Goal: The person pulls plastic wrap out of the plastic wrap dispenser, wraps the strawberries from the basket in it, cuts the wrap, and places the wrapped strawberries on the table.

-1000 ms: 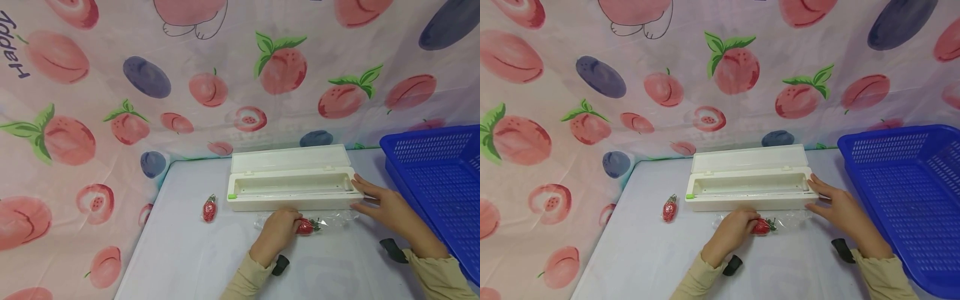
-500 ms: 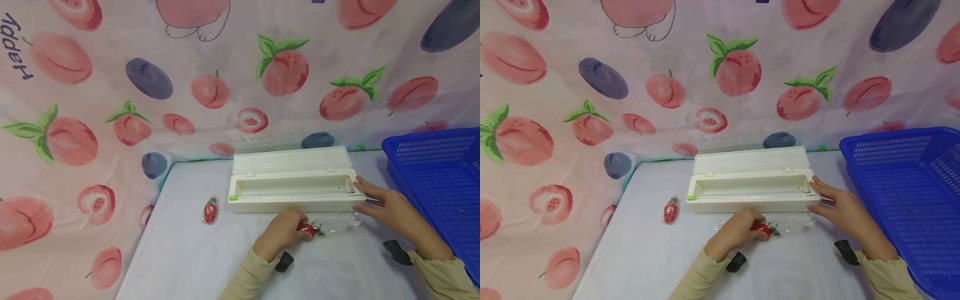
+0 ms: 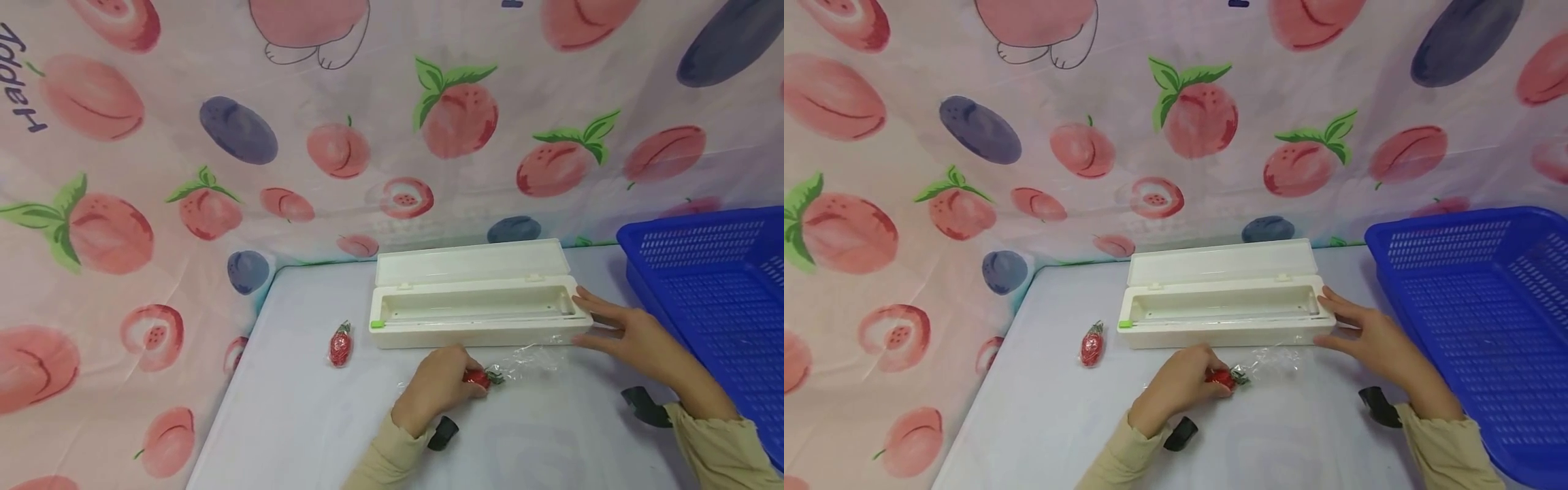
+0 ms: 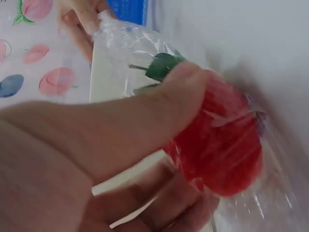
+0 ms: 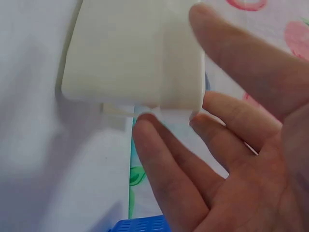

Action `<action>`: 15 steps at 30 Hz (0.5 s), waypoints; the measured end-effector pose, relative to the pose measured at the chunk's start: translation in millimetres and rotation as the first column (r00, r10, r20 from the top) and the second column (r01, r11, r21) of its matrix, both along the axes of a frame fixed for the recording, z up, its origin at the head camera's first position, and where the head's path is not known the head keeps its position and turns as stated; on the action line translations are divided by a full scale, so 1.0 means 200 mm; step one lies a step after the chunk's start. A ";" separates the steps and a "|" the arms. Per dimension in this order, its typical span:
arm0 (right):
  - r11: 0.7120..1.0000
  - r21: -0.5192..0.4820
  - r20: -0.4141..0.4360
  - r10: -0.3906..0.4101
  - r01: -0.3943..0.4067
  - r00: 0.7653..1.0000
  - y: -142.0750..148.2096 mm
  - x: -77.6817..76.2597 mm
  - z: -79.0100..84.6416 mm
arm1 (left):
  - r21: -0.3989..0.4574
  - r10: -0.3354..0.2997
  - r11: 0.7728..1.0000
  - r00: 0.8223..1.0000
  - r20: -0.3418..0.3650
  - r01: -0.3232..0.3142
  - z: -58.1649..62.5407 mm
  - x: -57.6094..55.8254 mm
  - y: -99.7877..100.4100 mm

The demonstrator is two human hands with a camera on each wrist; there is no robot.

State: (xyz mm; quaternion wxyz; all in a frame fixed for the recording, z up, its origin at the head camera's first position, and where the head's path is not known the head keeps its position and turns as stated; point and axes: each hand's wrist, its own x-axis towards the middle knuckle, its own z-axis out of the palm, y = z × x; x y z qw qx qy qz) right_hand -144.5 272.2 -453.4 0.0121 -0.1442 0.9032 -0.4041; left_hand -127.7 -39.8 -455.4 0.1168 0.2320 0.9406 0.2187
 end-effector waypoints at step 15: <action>0.982 0.120 -0.028 -0.141 0.143 0.990 -0.08 0.03 0.07 | 0.421 0.086 0.900 0.992 0.087 -0.115 0.08 0.04 -0.09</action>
